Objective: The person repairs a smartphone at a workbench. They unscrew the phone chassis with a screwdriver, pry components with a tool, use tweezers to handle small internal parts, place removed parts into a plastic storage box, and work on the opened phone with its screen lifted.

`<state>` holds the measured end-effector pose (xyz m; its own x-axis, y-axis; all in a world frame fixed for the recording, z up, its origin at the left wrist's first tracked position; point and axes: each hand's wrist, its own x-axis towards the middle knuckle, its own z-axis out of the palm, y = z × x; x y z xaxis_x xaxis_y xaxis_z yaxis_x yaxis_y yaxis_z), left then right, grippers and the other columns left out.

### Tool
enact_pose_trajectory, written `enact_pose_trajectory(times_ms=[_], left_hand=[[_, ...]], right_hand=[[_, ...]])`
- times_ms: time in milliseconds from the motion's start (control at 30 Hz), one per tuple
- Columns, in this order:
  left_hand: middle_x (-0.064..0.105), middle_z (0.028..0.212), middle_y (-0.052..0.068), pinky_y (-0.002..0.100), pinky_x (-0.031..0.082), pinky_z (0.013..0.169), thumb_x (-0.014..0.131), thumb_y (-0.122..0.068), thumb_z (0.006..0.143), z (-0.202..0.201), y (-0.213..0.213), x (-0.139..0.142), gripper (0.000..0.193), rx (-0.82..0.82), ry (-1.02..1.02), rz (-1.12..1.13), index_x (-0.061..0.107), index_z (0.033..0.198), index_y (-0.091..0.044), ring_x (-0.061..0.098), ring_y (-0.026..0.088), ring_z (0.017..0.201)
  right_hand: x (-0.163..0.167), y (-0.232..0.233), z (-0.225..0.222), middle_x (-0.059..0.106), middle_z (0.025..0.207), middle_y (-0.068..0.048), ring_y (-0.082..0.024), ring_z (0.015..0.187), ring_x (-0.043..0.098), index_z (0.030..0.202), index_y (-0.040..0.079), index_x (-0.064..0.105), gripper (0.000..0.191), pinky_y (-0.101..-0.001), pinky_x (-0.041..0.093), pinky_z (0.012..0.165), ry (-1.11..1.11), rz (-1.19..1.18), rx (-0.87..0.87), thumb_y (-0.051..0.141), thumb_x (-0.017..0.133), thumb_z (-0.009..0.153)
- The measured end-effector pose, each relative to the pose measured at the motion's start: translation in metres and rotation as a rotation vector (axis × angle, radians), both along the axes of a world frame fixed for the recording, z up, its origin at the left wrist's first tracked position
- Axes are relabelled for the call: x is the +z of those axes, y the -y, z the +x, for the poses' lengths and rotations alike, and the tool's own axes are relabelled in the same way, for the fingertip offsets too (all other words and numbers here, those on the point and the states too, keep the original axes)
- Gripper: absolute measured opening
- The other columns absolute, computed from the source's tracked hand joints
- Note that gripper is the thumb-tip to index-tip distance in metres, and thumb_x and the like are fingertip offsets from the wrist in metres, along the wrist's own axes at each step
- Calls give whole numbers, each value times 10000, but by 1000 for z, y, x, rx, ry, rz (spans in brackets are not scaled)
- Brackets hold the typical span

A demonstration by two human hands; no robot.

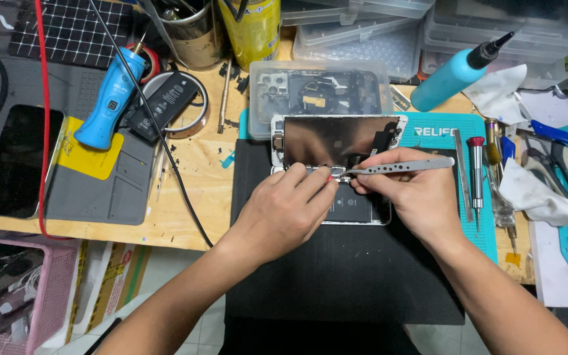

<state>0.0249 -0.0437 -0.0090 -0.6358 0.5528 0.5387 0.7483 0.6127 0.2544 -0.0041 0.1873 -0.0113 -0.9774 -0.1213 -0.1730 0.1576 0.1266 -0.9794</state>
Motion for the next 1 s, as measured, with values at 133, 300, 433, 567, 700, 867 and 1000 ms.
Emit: enact_pose_trajectory(times_ms=[133,300,433,567,700,867,1000], left_hand=[[639,1132,99,348,524,786,727,-130,869,0,-1,-1,286,0,2,0,664,1120,-6,604,243,929],[636,1128,97,351,523,789,727,-135,872,-1,0,-1,287,-5,4,-2,662,1121,-7,603,246,931],[636,1129,97,352,522,789,728,-133,869,-1,0,-1,289,-6,2,-4,663,1122,-8,602,246,930],[635,1128,97,354,523,790,730,-134,867,0,0,-1,290,-8,12,-2,663,1119,-8,602,247,930],[638,1133,97,354,522,787,730,-136,864,0,0,-1,294,-5,7,-3,663,1119,-6,604,246,932],[641,1145,100,356,523,787,733,-134,862,0,0,-1,297,-3,-1,6,664,1120,-4,605,247,935],[641,1141,99,355,525,785,733,-128,863,1,0,-1,299,-2,2,8,667,1126,-2,606,246,932]], right_hand=[[0,0,1,768,907,-147,-183,808,762,981,-80,710,116,-284,627,750,-7,17,0,-67,712,866],[2,0,1,769,906,-144,-178,807,763,978,-79,712,111,-284,628,750,-2,26,-3,-66,711,868],[1,0,1,769,899,-149,-181,798,760,969,-79,714,107,-282,623,740,-8,38,0,-69,715,863],[0,0,1,764,891,-159,-190,790,758,967,-85,703,106,-285,621,728,-11,3,-10,-76,713,862],[-2,0,1,762,894,-161,-193,793,759,977,-86,696,115,-285,622,732,-2,-20,-14,-77,709,863],[-1,2,2,764,897,-154,-189,797,760,973,-79,700,105,-284,626,735,-7,14,-28,-64,712,870],[2,2,3,770,901,-151,-183,802,763,975,-73,712,108,-284,627,741,-4,41,-23,-59,716,868]])
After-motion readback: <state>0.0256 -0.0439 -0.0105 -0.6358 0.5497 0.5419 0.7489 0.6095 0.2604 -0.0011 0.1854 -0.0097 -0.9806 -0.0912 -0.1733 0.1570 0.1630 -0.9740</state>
